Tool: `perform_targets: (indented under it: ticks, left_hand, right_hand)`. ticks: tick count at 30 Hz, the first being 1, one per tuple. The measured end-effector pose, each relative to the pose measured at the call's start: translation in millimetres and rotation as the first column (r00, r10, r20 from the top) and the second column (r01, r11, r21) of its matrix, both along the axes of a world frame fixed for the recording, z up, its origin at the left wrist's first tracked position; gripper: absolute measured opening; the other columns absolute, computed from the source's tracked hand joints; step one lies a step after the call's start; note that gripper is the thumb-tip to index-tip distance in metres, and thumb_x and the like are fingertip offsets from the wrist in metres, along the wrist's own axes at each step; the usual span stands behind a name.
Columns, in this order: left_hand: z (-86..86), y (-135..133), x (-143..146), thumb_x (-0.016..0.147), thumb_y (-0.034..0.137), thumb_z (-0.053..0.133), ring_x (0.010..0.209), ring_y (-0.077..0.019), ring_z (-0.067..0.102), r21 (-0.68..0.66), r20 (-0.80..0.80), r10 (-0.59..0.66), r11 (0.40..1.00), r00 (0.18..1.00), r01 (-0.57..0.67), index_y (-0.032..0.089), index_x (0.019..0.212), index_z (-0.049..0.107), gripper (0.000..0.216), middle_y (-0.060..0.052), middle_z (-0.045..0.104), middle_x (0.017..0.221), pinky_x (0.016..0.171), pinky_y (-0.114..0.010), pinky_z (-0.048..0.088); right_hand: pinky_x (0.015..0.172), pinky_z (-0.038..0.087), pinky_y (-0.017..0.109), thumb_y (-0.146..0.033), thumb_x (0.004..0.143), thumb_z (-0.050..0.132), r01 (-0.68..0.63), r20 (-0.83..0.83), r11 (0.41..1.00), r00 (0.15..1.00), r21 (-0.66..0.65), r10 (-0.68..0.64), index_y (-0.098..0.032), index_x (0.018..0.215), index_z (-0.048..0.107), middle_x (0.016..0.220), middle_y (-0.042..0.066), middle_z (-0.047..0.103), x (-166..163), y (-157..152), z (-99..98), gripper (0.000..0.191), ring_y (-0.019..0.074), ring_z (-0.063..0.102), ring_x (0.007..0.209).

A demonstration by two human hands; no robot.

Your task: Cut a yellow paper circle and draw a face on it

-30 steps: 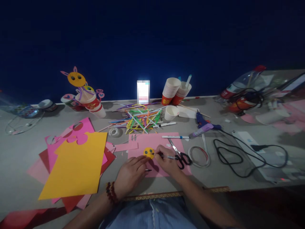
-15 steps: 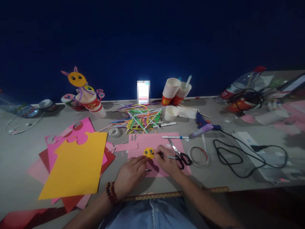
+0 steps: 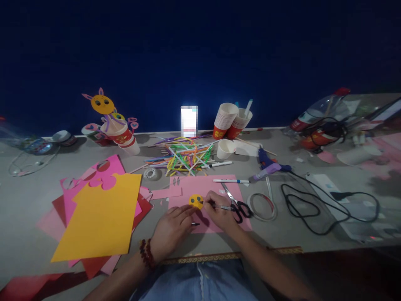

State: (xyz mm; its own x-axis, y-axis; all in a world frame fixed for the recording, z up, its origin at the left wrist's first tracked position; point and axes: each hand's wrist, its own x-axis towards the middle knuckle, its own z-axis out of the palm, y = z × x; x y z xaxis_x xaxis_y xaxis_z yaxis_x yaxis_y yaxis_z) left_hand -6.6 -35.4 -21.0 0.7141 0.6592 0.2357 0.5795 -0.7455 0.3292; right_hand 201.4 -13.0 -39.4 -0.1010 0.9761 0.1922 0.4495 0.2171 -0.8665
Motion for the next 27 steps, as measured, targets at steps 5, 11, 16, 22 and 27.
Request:
perform_targets:
  ticks: [5, 11, 16, 22, 27]
  left_hand:
    - [1.1, -0.1, 0.0, 0.101, 0.029, 0.05, 0.121, -0.0234, 0.063, -0.001, -0.011, -0.006, 1.0, 1.0, 0.006, 0.018, 0.093, 0.062, 0.018, -0.008, 0.069, 0.128, 0.089, -0.039, 0.053]
    - [-3.2, 0.0, -0.7, 0.1, 0.028, 0.051, 0.121, -0.0235, 0.063, -0.007, 0.03, -0.005, 1.0, 1.0, 0.005, 0.018, 0.096, 0.063, 0.016, -0.008, 0.071, 0.125, 0.09, -0.04, 0.053]
    - [-2.9, -0.1, -1.4, 0.1, 0.023, 0.049, 0.118, -0.0223, 0.063, -0.032, 0.132, 0.026, 0.999, 0.991, -0.022, 0.019, 0.102, 0.062, 0.013, -0.007, 0.072, 0.121, 0.091, -0.038, 0.054]
    - [-0.3, 2.1, -5.2, 0.099, 0.026, 0.052, 0.12, -0.0215, 0.059, -0.143, 0.292, 0.072, 0.989, 0.954, -0.031, 0.021, 0.112, 0.06, 0.015, -0.006, 0.071, 0.117, 0.099, -0.035, 0.052]
    - [4.5, 2.3, -3.9, 0.099, 0.026, 0.053, 0.116, -0.0196, 0.06, -0.252, 0.373, 0.073, 0.968, 0.925, 0.025, 0.023, 0.118, 0.058, 0.02, -0.007, 0.069, 0.119, 0.099, -0.033, 0.051]
  right_hand:
    - [0.054, 0.033, 0.025, -0.017, 0.078, 0.052, 0.009, -0.052, 1.0, 0.999, -0.003, -0.009, -0.022, 0.064, 0.05, 0.058, -0.005, 0.05, -0.1, 0.0, 1.7, 0.015, 0.0122, 0.045, 0.054]
    - [0.052, 0.039, 0.024, -0.021, 0.081, 0.05, 0.102, -0.194, 0.994, 0.975, -0.029, -0.106, -0.023, 0.069, 0.05, 0.06, -0.005, 0.051, 1.3, -0.8, 1.6, 0.013, 0.0128, 0.048, 0.053]
    - [0.052, 0.043, 0.023, -0.021, 0.082, 0.052, 0.111, -0.294, 0.991, 0.947, -0.079, -0.129, -0.023, 0.078, 0.052, 0.063, -0.003, 0.056, 1.8, -3.5, 15.5, 0.004, 0.0137, 0.054, 0.056]
    - [0.045, 0.032, 0.021, -0.019, 0.078, 0.053, -0.133, -0.5, 0.953, 0.866, -0.273, -0.022, -0.022, 0.076, 0.054, 0.055, -0.007, 0.052, 0.9, -22.7, 37.0, 0.004, 0.01, 0.044, 0.046]
    - [0.05, 0.036, 0.022, -0.018, 0.078, 0.054, -0.197, -0.55, 0.945, 0.835, -0.261, 0.022, -0.021, 0.074, 0.055, 0.06, -0.005, 0.053, -4.8, -34.7, 40.7, 0.005, 0.0112, 0.049, 0.052]
